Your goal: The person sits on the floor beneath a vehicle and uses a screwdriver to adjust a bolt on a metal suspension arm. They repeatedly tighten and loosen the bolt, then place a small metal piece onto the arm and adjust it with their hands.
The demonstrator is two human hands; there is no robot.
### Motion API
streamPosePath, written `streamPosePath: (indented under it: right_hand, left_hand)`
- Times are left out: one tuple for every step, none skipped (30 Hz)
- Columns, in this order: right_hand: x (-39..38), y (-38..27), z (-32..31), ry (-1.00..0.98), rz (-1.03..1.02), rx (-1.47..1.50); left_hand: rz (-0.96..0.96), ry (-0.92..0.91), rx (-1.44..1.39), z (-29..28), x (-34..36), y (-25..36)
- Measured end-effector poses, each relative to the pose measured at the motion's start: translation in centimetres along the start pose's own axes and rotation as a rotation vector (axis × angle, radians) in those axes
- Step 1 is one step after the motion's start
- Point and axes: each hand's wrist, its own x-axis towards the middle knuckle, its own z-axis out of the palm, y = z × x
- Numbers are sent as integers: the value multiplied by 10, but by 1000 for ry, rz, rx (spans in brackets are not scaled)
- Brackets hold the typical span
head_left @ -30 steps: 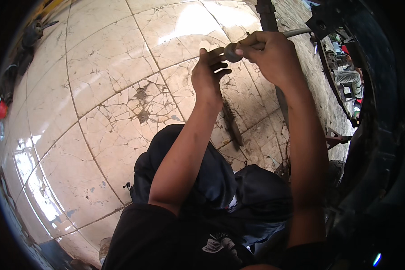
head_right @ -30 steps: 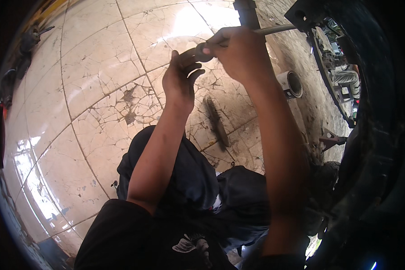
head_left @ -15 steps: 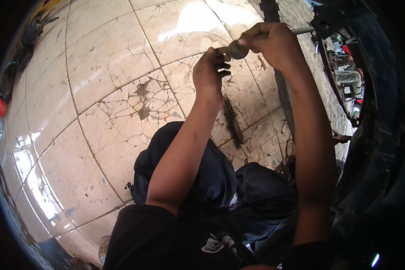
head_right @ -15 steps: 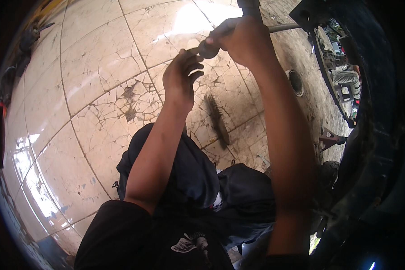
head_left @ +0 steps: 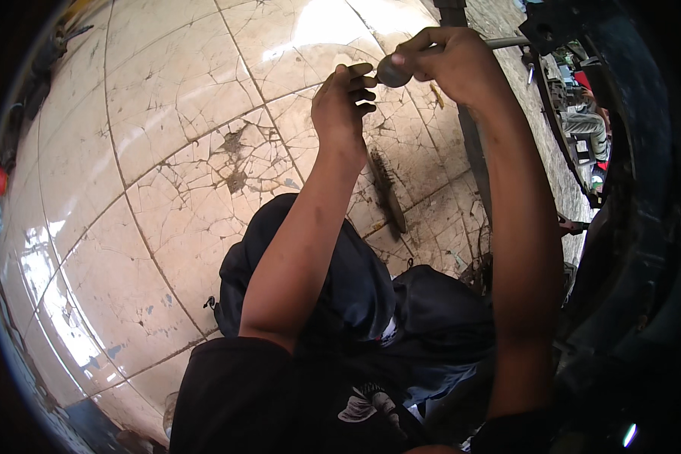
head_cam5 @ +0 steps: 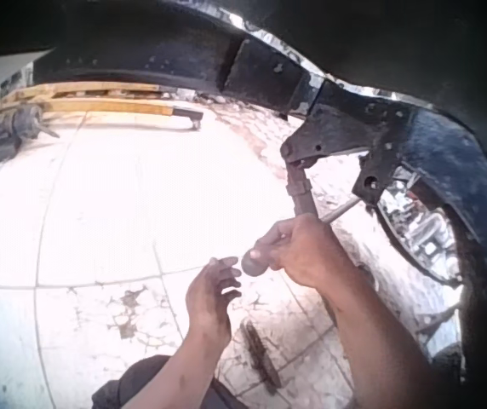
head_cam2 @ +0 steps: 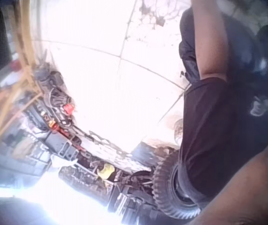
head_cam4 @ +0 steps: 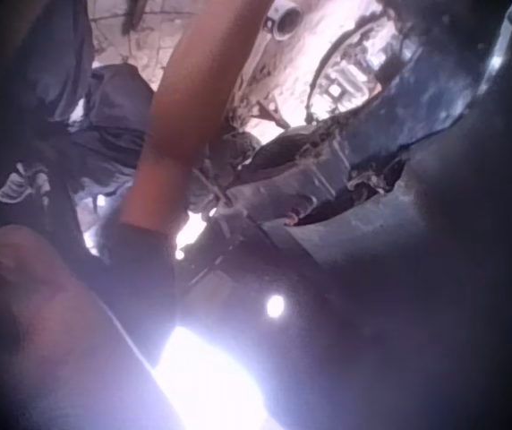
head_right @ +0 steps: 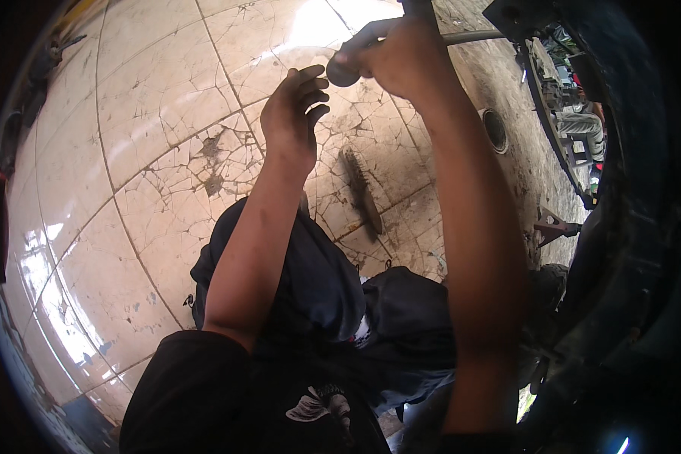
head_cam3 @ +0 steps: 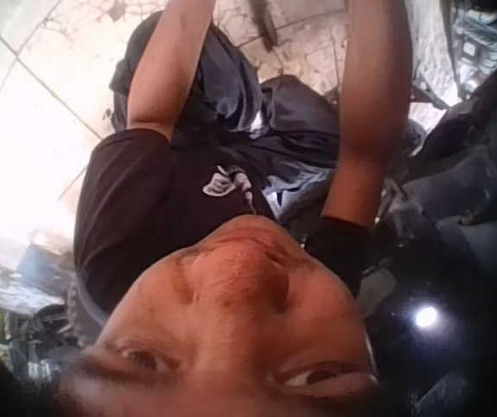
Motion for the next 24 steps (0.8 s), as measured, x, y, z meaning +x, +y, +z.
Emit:
streamPosePath:
  right_hand:
    - [-3,-5,0,-21,11,-1]
    - [-3,-7,0,-43,21,-1]
    - [-3,-5,-1,-37,18,-34]
    - [0,-2,-3,-31,15,-66]
    - [4,1,-5,-26,11,-97]
    - [10,8,-5,-40,11,-34]
    - [17,17,-6,-49,14,25]
    - [20,26,-5,-58,18,84]
    - [20,31,-4,-51,-15,89]
    - [17,17,-2,-71,24,43]
    - [10,3,-4,-90,65,-3]
    - [2,-7,-5,-107,108,-50]
    - [-3,-8,-4,-92,122,-26]
    - [-1,-7,-4,-88,107,-65]
    - [2,-5,-8,-80,98,-110]
    - [6,-2,-10,-72,88,-155]
    - [14,2,-12,-95,88,-120]
    - [22,2,-14,-122,88,-85]
    - [25,4,-16,-148,89,-50]
    - [22,8,-14,-135,112,-53]
    - [15,1,-9,-125,126,-59]
    - [9,-4,-6,-112,143,-58]
    - [6,-7,-8,-110,136,-61]
    - [3,-8,-11,-108,135,-64]
  left_hand:
    - [-11,10,14,0,1,1]
    - [-8,8,10,-2,1,0]
    - [-11,1,3,-2,1,-2]
    - [-14,-5,-4,-3,0,-3]
    - [3,-23,-13,-3,1,-3]
    - [17,-38,-26,-3,0,-4]
    - [28,-57,-41,0,-3,-6]
    - [11,-46,-30,2,-4,-7]
    - [-3,-39,-20,6,-1,-6]
    - [-6,-20,-1,4,1,-3]
    - [-12,3,9,1,3,-3]
    - [-9,0,4,-1,3,-3]
    - [-7,-1,-2,-3,2,-4]
    - [-3,-2,-7,-5,1,-3]
    - [1,-13,-14,-5,1,-4]
    - [7,-24,-20,-5,0,-4]
    - [12,-34,-26,-5,0,-4]
    - [7,-24,-22,-3,0,-2]
    - [2,-15,-18,-2,2,1]
    - [-4,-7,-14,-1,3,3]
    - [4,-6,-19,-6,5,7]
    - [26,1,-29,-10,7,9]
    - [28,15,-29,-11,8,10]
    - [25,27,-27,-10,7,12]
